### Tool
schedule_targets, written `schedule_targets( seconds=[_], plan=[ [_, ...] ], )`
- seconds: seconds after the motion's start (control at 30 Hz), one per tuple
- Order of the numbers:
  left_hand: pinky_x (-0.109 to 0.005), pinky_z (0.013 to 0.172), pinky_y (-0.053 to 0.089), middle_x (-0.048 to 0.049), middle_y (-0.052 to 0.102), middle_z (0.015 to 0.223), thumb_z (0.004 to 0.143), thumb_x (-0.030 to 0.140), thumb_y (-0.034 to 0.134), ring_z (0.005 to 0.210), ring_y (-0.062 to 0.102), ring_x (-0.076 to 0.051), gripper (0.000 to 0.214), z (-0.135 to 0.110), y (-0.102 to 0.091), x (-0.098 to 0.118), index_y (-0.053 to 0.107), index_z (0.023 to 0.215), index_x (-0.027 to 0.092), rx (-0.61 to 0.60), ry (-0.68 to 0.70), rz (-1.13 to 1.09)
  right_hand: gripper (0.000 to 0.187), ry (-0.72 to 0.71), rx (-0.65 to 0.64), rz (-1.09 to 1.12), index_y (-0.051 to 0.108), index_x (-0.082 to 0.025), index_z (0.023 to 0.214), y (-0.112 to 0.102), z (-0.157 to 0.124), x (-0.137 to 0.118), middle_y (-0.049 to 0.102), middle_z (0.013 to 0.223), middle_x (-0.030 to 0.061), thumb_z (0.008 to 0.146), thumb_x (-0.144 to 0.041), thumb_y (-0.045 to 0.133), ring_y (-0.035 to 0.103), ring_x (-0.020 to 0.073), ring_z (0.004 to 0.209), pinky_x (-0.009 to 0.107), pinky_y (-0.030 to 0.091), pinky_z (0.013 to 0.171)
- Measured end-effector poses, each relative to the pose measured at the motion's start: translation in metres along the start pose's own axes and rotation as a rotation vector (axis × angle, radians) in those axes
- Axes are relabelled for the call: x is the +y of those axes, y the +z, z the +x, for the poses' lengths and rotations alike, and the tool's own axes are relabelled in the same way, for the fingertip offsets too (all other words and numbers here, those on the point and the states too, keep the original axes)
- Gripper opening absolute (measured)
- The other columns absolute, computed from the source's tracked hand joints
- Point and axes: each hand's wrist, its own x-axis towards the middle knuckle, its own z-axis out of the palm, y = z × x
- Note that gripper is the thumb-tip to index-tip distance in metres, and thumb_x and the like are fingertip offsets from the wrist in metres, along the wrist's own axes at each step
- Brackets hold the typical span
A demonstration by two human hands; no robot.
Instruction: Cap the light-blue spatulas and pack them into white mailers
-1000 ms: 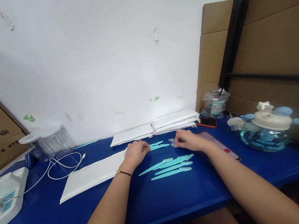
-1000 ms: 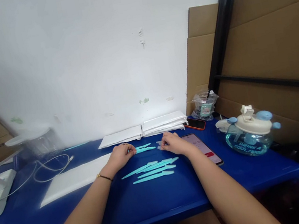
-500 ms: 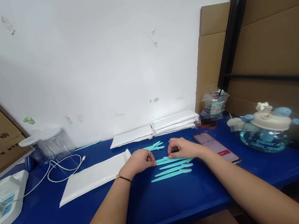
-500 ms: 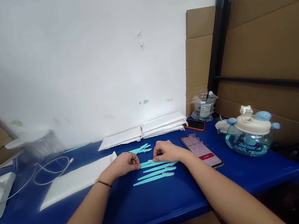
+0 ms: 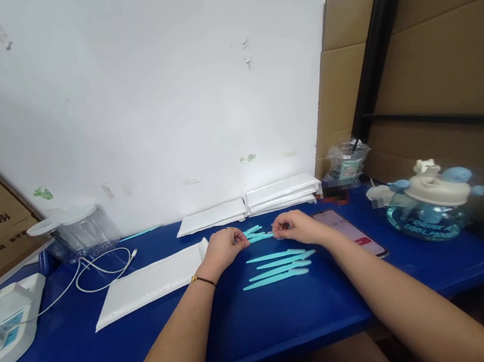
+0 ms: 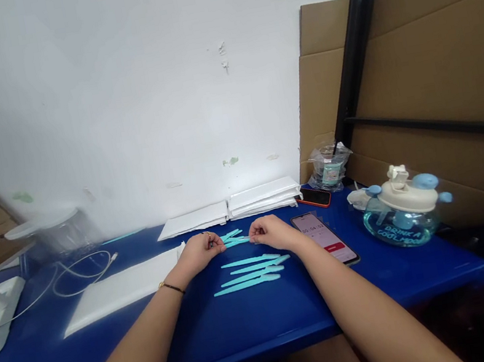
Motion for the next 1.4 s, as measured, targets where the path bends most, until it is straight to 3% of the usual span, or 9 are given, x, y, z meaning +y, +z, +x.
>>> schedule_targets(
  seconds=[0.2, 0.3, 0.43, 0.63, 0.9, 0.97, 1.17, 1.3, 1.4],
  plan=[
    [-0.025, 0.067, 0.041, -0.0008, 0.068, 0.088, 0.076, 0.038, 0.057, 0.082, 0.060, -0.018, 0.021, 0.003, -0.003, -0.017, 0.066, 0.087, 0.023, 0.074, -0.075, 0.083, 0.021, 0.106, 0.103, -0.179, 0.067, -0.019, 0.079, -0.013, -0.005, 0.009, 0.065, 0.079, 0.0022, 0.069, -0.038, 0.066, 0.057, 0.0157, 0.070, 0.025, 0.039, 0.062],
    [-0.027, 0.071, 0.042, -0.0025, 0.066, 0.095, 0.075, 0.040, 0.058, 0.088, 0.059, -0.019, 0.026, 0.001, -0.003, -0.013, 0.065, 0.094, 0.023, 0.120, -0.046, 0.081, 0.021, 0.080, -0.044, -0.200, 0.067, -0.021, 0.072, -0.021, -0.015, 0.001, 0.064, 0.081, 0.0016, 0.066, -0.041, 0.068, 0.057, 0.0171, 0.072, 0.027, 0.040, 0.067],
    [-0.027, 0.073, 0.041, -0.0022, 0.067, 0.093, 0.081, 0.044, 0.050, 0.085, 0.059, -0.018, 0.028, -0.007, -0.001, 0.004, 0.067, 0.089, 0.024, 0.038, 0.122, 0.027, 0.016, 0.063, -0.247, -0.239, 0.067, -0.022, 0.070, -0.022, -0.022, -0.009, 0.062, 0.081, 0.0013, 0.064, -0.036, 0.071, 0.056, 0.0175, 0.073, 0.032, 0.039, 0.078],
    [-0.025, 0.076, 0.039, 0.0002, 0.069, 0.087, 0.085, 0.037, 0.048, 0.086, 0.059, -0.017, 0.023, -0.007, 0.010, 0.014, 0.068, 0.085, 0.026, -0.078, 0.288, 0.056, 0.015, -0.006, -0.158, -0.067, 0.061, -0.019, 0.076, -0.005, -0.012, -0.006, 0.059, 0.071, 0.0006, 0.075, -0.033, 0.061, 0.053, 0.0143, 0.065, 0.025, 0.040, 0.059],
    [-0.028, 0.074, 0.039, -0.0031, 0.069, 0.086, 0.084, 0.031, 0.048, 0.082, 0.060, -0.019, 0.022, -0.001, -0.003, -0.010, 0.068, 0.084, 0.023, 0.087, 0.101, 0.233, 0.020, 0.097, 0.109, -0.061, 0.061, -0.017, 0.081, -0.015, -0.006, 0.010, 0.063, 0.076, 0.0025, 0.074, -0.036, 0.060, 0.055, 0.0144, 0.067, 0.024, 0.040, 0.059],
    [-0.028, 0.073, 0.039, -0.0023, 0.068, 0.086, 0.081, 0.031, 0.052, 0.083, 0.059, -0.020, 0.019, -0.001, -0.003, -0.014, 0.067, 0.090, 0.025, 0.110, 0.070, 0.232, 0.024, 0.088, 0.057, -0.081, 0.063, -0.018, 0.084, -0.022, -0.011, 0.010, 0.063, 0.082, 0.0028, 0.070, -0.037, 0.065, 0.056, 0.0151, 0.072, 0.024, 0.041, 0.062],
    [-0.026, 0.069, 0.039, -0.0001, 0.066, 0.086, 0.078, 0.030, 0.056, 0.083, 0.059, -0.017, 0.013, -0.003, 0.003, -0.004, 0.066, 0.083, 0.024, 0.051, 0.156, 0.133, 0.028, 0.098, -0.356, -0.166, 0.069, -0.019, 0.074, -0.039, -0.027, 0.003, 0.061, 0.080, 0.0018, 0.054, -0.037, 0.076, 0.056, 0.0166, 0.071, 0.023, 0.040, 0.059],
    [-0.026, 0.073, 0.039, -0.0027, 0.066, 0.091, 0.087, 0.041, 0.044, 0.086, 0.058, -0.018, 0.029, -0.008, 0.002, 0.009, 0.066, 0.089, 0.023, 0.038, 0.242, 0.061, 0.017, 0.074, -0.364, -0.139, 0.067, -0.019, 0.071, -0.029, -0.024, -0.002, 0.062, 0.073, 0.0014, 0.063, -0.033, 0.070, 0.054, 0.0151, 0.065, 0.023, 0.038, 0.055],
    [-0.028, 0.079, 0.038, -0.0018, 0.067, 0.096, 0.090, 0.043, 0.038, 0.092, 0.057, -0.018, 0.033, -0.010, 0.005, 0.015, 0.065, 0.093, 0.024, -0.008, 0.337, 0.059, 0.017, 0.049, -0.270, -0.067, 0.063, -0.018, 0.075, -0.017, -0.018, -0.007, 0.060, 0.068, 0.0003, 0.069, -0.034, 0.065, 0.052, 0.0136, 0.060, 0.023, 0.037, 0.054]
  ],
)
